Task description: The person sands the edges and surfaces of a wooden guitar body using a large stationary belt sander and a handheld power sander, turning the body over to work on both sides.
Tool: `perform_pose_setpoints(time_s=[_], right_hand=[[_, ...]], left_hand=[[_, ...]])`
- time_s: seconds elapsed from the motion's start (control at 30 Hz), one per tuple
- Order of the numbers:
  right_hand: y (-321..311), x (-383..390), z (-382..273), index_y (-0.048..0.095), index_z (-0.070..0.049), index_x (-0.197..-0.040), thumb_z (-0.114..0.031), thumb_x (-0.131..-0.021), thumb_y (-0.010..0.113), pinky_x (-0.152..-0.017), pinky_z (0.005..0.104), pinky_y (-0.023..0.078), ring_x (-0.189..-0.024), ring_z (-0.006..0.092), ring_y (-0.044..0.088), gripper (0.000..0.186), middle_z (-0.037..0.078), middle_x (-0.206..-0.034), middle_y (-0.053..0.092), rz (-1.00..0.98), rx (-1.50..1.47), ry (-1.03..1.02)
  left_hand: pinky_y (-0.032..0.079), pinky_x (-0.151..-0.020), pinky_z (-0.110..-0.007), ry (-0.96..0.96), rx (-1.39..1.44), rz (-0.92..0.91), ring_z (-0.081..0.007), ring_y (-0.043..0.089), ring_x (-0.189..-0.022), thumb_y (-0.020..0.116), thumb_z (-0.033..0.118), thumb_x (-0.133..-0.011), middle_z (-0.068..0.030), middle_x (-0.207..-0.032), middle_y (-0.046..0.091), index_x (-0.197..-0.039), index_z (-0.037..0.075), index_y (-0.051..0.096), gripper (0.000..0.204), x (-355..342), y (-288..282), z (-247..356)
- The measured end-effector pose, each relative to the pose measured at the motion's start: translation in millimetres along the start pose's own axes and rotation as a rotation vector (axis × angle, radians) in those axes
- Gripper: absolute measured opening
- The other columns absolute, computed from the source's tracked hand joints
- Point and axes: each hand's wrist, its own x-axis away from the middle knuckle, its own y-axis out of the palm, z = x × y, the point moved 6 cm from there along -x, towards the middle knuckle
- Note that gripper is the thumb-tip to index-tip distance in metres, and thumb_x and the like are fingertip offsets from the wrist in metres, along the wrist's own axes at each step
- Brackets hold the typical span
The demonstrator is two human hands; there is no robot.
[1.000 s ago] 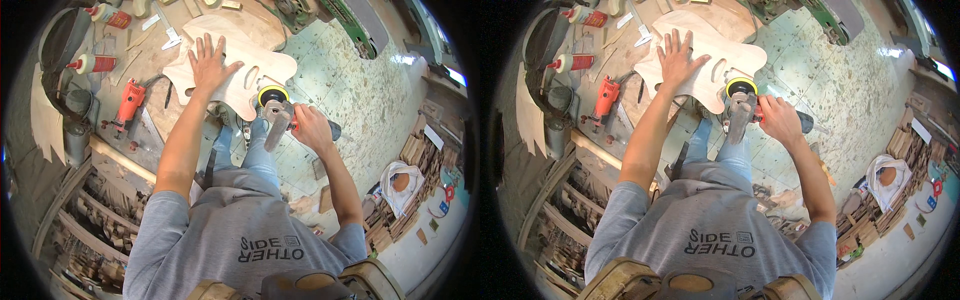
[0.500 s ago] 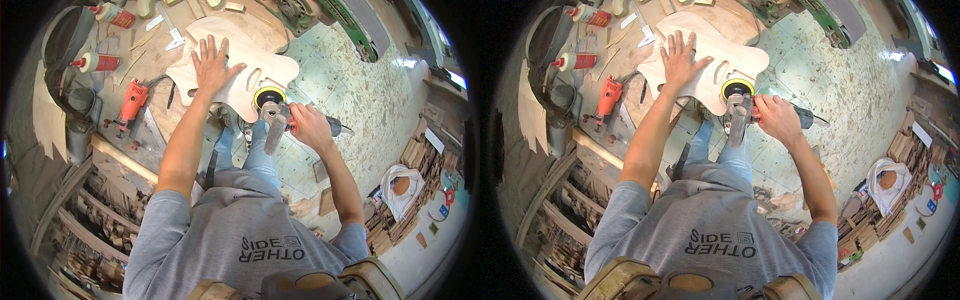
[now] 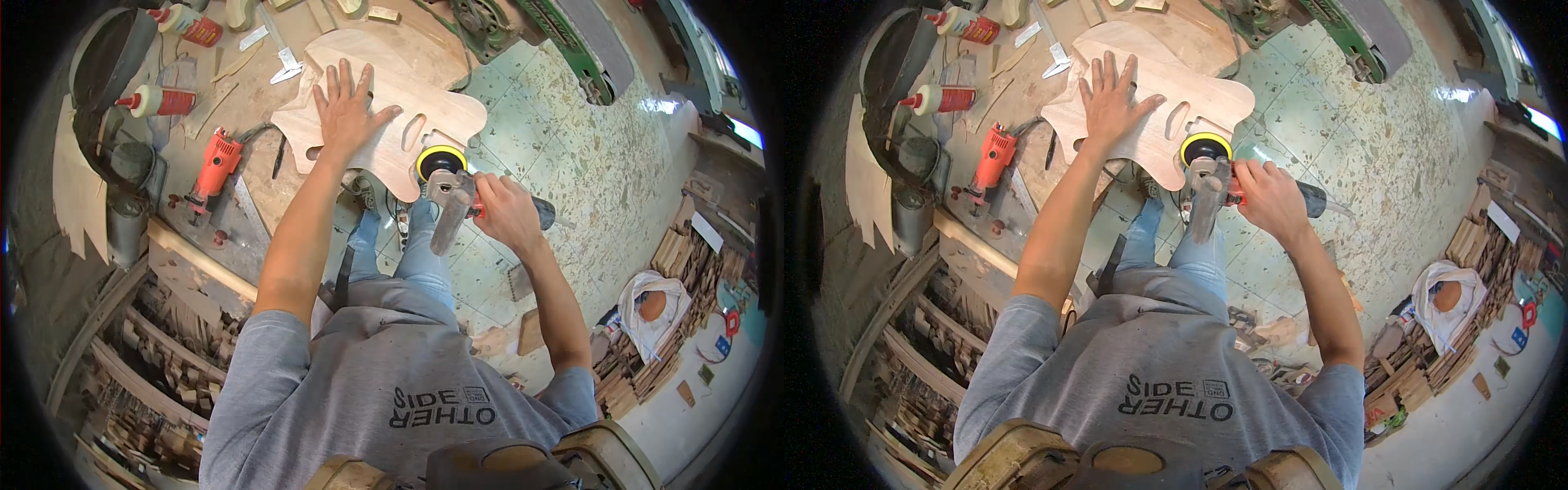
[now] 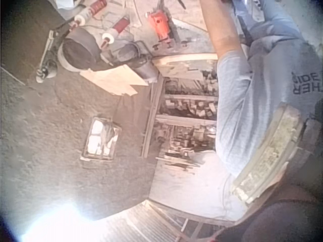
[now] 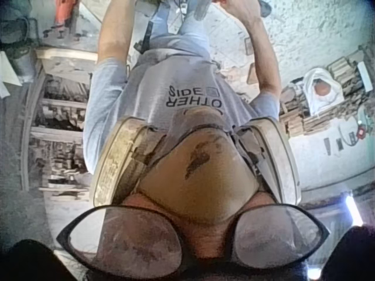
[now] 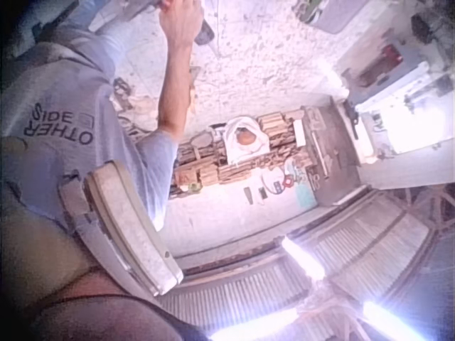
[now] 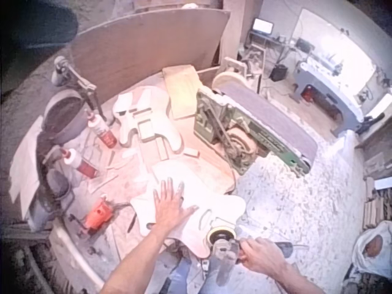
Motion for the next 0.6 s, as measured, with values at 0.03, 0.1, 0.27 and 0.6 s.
perform_pose_setpoints(time_s=[0.03,0.1,0.27,0.6], right_hand=[[0.7,-1.2,-0.3,0.059,-0.008,-0.122,-0.019,-0.071,0.080,-0.076,0.0370,0.057,-0.091,0.0243,0.065,0.057,0.005,-0.103,0.061,-0.003,0.011,0.001],[3.8,-2.9,-0.6,0.059,-0.008,-0.122,-0.019,-0.070,0.080,-0.075,0.0368,0.057,-0.090,0.0243,0.065,0.057,0.005,-0.103,0.061,-0.010,0.034,0.004],[8.0,6.9,7.0,0.058,-0.005,-0.126,-0.018,-0.067,0.081,-0.078,0.0386,0.056,-0.092,0.0266,0.064,0.064,0.007,-0.103,0.061,-0.010,0.003,0.089],[8.0,8.5,1.0,0.058,-0.006,-0.127,-0.018,-0.068,0.082,-0.075,0.0378,0.057,-0.091,0.0246,0.065,0.065,0.006,-0.103,0.061,0.034,-0.001,0.038]], left_hand=[[0.003,-0.124,-0.067,-0.004,-0.003,-0.001,-0.0424,0.009,-0.161,0.066,0.080,-0.079,-0.0233,-0.173,0.016,-0.163,0.019,0.039,0.107,0.2,-0.2,-0.1],[0.003,-0.125,-0.067,-0.004,-0.006,-0.003,-0.0421,0.008,-0.161,0.066,0.080,-0.080,-0.0230,-0.173,0.015,-0.163,0.019,0.039,0.107,0.2,-0.5,0.4],[0.004,-0.125,-0.067,0.003,-0.009,0.008,-0.0420,0.009,-0.161,0.066,0.080,-0.080,-0.0224,-0.173,0.016,-0.163,0.019,0.039,0.107,0.7,-0.8,-0.1],[0.005,-0.124,-0.069,-0.003,-0.037,-0.022,-0.0425,0.006,-0.161,0.065,0.081,-0.081,-0.0216,-0.174,0.014,-0.165,0.023,0.035,0.106,-0.4,1.0,-0.3]])
